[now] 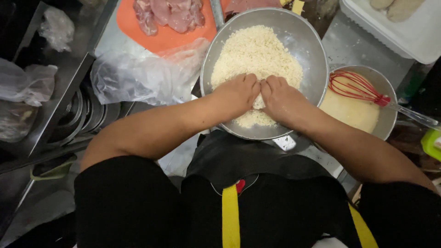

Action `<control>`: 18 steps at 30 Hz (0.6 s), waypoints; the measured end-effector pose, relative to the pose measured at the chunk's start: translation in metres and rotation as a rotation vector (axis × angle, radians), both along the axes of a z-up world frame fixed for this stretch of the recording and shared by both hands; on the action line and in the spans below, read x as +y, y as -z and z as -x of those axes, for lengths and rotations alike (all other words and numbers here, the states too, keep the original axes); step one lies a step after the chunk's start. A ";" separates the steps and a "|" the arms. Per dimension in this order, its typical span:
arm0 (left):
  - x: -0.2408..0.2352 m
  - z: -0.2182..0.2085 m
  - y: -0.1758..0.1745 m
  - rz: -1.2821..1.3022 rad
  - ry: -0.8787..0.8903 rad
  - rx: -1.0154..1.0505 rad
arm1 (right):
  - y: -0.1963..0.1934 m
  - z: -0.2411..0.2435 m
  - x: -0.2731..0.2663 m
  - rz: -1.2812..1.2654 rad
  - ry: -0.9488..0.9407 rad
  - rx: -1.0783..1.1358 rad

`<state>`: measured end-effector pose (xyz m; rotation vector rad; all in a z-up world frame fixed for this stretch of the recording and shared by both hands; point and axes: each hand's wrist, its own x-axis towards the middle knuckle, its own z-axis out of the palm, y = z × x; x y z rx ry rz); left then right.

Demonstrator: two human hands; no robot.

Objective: The recorder prepares stuffed chicken pieces by hammering them flat, rolling them with ham and cheese, dipping them in egg wash, and coating them in breadcrumbs.

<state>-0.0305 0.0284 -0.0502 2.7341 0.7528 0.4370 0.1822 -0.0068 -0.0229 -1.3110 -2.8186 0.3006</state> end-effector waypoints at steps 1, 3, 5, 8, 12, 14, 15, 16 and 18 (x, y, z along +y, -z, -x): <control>0.000 0.000 0.001 -0.002 0.018 0.000 | 0.001 0.000 -0.001 0.002 0.012 -0.022; 0.005 -0.003 0.006 -0.028 0.033 -0.002 | -0.004 -0.001 0.004 -0.020 0.021 -0.045; 0.010 -0.010 0.015 0.133 -0.022 0.038 | -0.017 -0.001 0.009 0.126 0.020 -0.009; 0.031 -0.015 -0.022 0.448 0.055 0.362 | -0.029 -0.019 0.022 0.592 0.026 0.245; 0.044 0.000 -0.050 0.672 0.098 0.518 | -0.032 -0.034 0.025 0.558 0.036 0.186; 0.043 0.007 -0.058 0.501 0.014 0.361 | -0.048 -0.034 0.019 0.461 0.168 0.124; 0.028 0.009 -0.063 0.504 0.016 0.362 | -0.050 -0.030 0.010 0.464 0.170 0.125; 0.015 0.011 -0.069 0.484 -0.031 0.355 | -0.053 -0.026 0.002 0.356 0.145 0.057; -0.007 0.012 -0.072 0.467 -0.079 0.349 | -0.053 -0.015 -0.008 0.250 0.119 -0.010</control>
